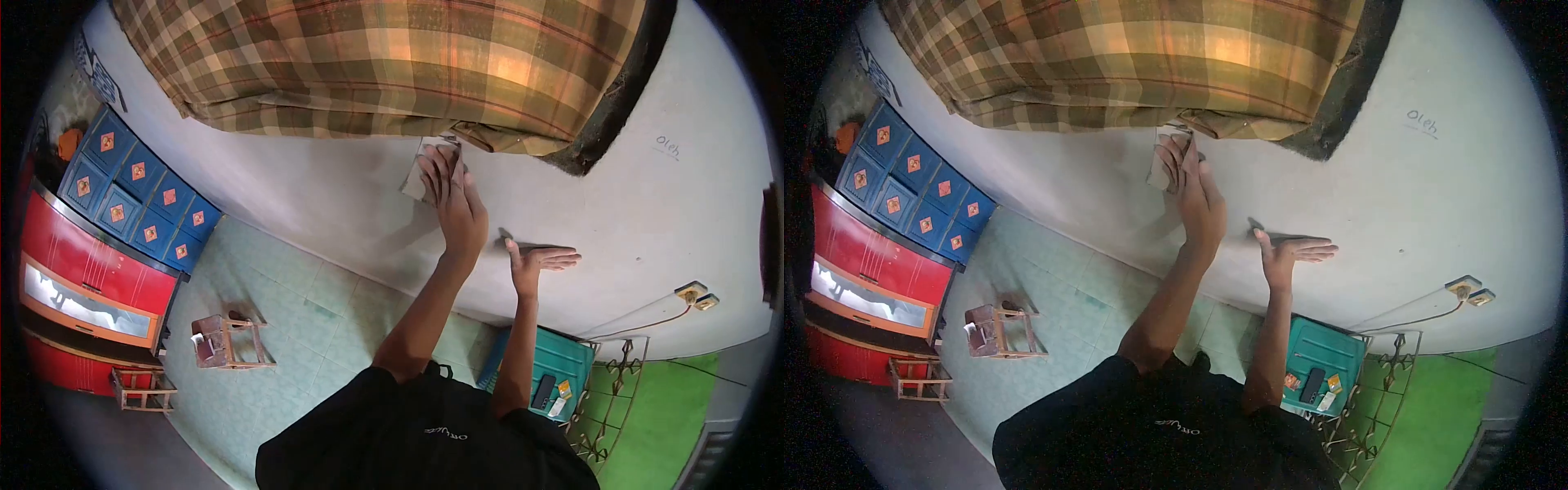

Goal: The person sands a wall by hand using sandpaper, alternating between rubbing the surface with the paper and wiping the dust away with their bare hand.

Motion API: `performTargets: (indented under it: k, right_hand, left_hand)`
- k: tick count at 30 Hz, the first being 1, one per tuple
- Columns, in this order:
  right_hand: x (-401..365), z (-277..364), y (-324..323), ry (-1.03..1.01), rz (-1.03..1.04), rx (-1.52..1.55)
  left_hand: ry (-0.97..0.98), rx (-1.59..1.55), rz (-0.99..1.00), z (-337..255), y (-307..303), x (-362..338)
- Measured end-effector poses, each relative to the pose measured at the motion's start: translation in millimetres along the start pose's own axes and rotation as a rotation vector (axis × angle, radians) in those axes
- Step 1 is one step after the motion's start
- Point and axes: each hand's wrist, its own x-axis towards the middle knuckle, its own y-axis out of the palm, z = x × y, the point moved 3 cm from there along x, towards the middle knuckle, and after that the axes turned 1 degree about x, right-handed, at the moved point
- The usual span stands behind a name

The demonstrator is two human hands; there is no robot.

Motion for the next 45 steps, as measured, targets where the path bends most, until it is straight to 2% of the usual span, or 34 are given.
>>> performTargets:
  k: [3,5,8,9,11,13,15,17,18,19,22,23,24,26,28,30,32,34,35,38,41,43,45]
  right_hand:
    - [4,2,-3,0.001,-0.012,-0.002]
    - [0,7,-4,0.005,-0.003,0.01]
    - [2,9,-5,0.021,0.007,0.056]
    - [0,5,-4,0.03,0.017,0.05]
    - [1,-5,3,0.038,0.033,0.045]
    - [3,-12,7,0.043,0.051,0.039]
    - [4,-12,5,0.05,0.064,0.06]
    - [6,-12,1,0.06,0.063,0.068]
    - [9,-12,-1,0.053,0.047,0.06]
    - [8,-12,-1,0.051,0.034,0.052]
    - [3,-7,3,0.056,-0.006,0.037]
    - [0,-6,2,0.063,-0.013,0.027]
    - [0,-4,2,0.062,-0.039,0.035]
    - [0,3,1,0.063,-0.105,0.055]
    - [2,10,1,0.067,-0.186,0.077]
    - [0,13,-3,0.077,-0.249,0.073]
    - [-3,14,-4,0.12,-0.289,-0.043]
    - [-12,33,-7,0.156,-0.314,-0.046]
    - [-18,42,-6,0.18,-0.317,-0.042]
    - [-35,51,16,0.167,-0.356,-0.072]
    - [-52,73,36,0.058,-0.356,-0.056]
    - [-65,87,47,0.044,-0.319,-0.013]
    - [-78,95,59,0.062,-0.28,0.025]
  left_hand:
    - [0.071,-0.002,-0.046,27,21,-42]
    - [-0.058,0.018,0.098,53,35,-90]
    - [-0.074,-0.017,0.011,63,22,-49]
    - [-0.039,-0.05,-0.079,53,7,-21]
    - [-0.024,-0.033,-0.084,48,-6,1]
    - [-0.011,-0.015,-0.093,58,-5,-13]
    - [-0.004,0.081,0.093,89,19,-67]
    - [0.006,0.065,0.077,97,19,-68]
    - [0.013,0.053,0.055,98,20,-66]
    - [0.1,-0.036,-0.074,83,8,-38]
    - [0.025,-0.13,-0.034,64,-17,26]
    - [0.116,0.014,-0.082,64,-20,26]
    - [0.119,0.002,-0.075,78,-19,16]
    - [0.239,0.068,0.102,125,-12,-32]
    - [0.265,0.235,0.367,166,-14,-63]
    - [0.359,0.228,0.363,179,-25,-50]
    - [0.409,0.225,0.418,156,-48,0]
    - [0.463,0.111,0.302,130,-68,52]
    - [0.567,0.119,0.169,125,-70,66]
    - [0.548,0.143,0.196,140,-59,53]
    - [0.627,0.246,0.301,205,-48,-5]
    - [0.642,0.237,0.332,219,-56,-6]
    - [0.545,0.213,0.412,228,-65,-1]
